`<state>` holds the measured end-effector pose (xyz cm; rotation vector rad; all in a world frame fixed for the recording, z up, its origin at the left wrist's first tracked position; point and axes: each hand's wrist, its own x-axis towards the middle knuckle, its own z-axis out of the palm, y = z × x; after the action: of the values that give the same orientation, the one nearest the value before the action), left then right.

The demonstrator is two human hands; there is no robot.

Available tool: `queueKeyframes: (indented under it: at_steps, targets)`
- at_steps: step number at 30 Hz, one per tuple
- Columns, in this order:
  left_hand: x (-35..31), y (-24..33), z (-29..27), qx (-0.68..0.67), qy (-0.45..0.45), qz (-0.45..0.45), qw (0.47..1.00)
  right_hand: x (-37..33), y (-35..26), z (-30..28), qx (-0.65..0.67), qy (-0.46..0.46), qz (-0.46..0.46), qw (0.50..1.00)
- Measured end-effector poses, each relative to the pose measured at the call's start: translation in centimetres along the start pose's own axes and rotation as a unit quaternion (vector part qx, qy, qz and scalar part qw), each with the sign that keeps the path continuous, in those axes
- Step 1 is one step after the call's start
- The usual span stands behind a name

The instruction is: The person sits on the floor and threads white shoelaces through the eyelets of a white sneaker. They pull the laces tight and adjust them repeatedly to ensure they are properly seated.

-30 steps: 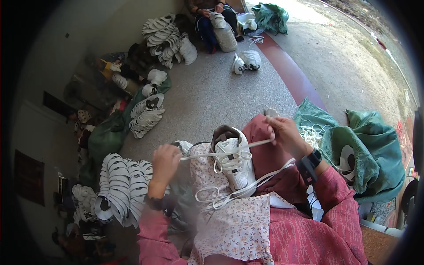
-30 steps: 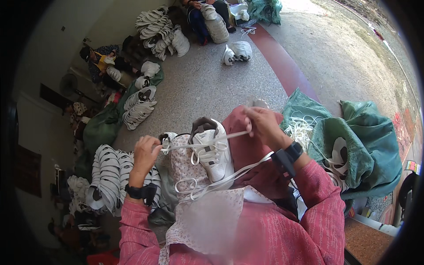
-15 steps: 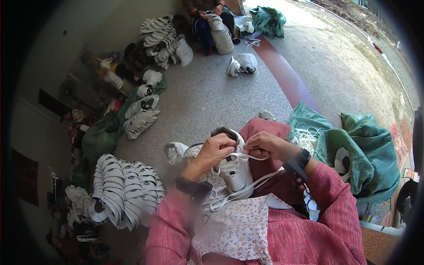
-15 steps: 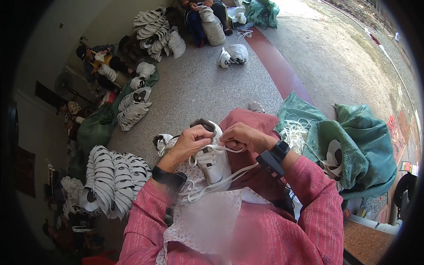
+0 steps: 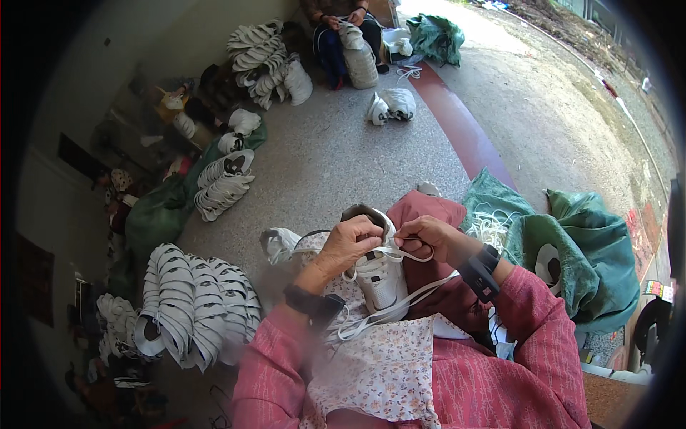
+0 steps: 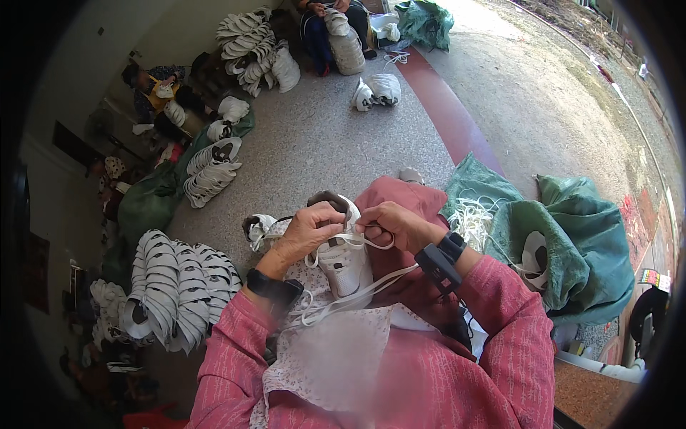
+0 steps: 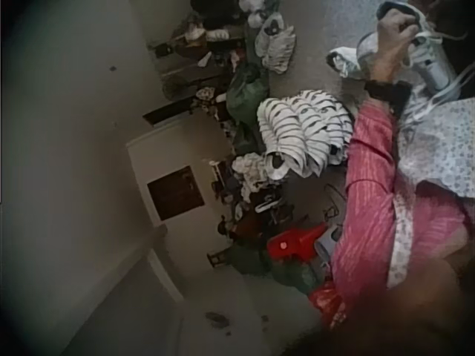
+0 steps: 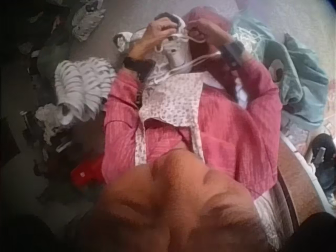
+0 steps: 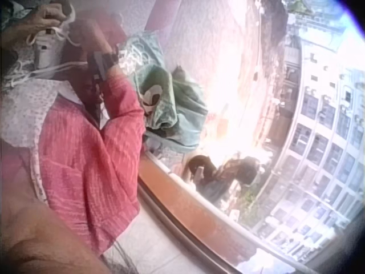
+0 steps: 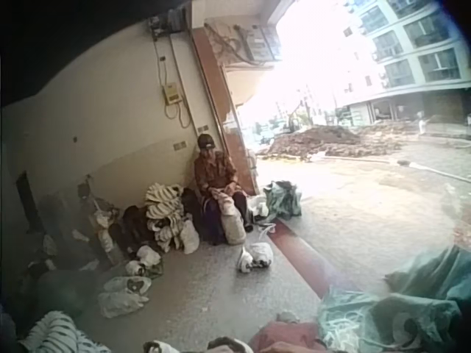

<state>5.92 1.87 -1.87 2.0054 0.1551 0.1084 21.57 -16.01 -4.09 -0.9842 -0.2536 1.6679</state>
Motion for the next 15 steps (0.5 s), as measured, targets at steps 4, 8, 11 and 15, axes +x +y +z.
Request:
queueKeyframes:
  at_steps: [4, 8, 11, 15]
  targets:
    - [0.2, -0.5, -0.1, 0.029, -0.012, 0.007, 0.999, 0.8, 0.1, -0.3, 0.046, -0.018, 0.032, 0.998]
    - [0.1, -1.2, 0.1, 0.018, -0.008, 0.021, 1.0, 1.0, 0.3, 1.1, 0.044, 0.028, 0.046, 0.998]
    - [-0.1, -0.4, 0.0, 0.024, -0.004, 0.009, 1.0, -0.1, 0.3, 2.1, 0.023, 0.022, 0.01, 0.999]
    - [0.0, 0.5, 0.1, 0.039, -0.005, 0.01, 0.999, -0.1, 0.7, 0.5, 0.07, -0.064, 0.0, 0.995]
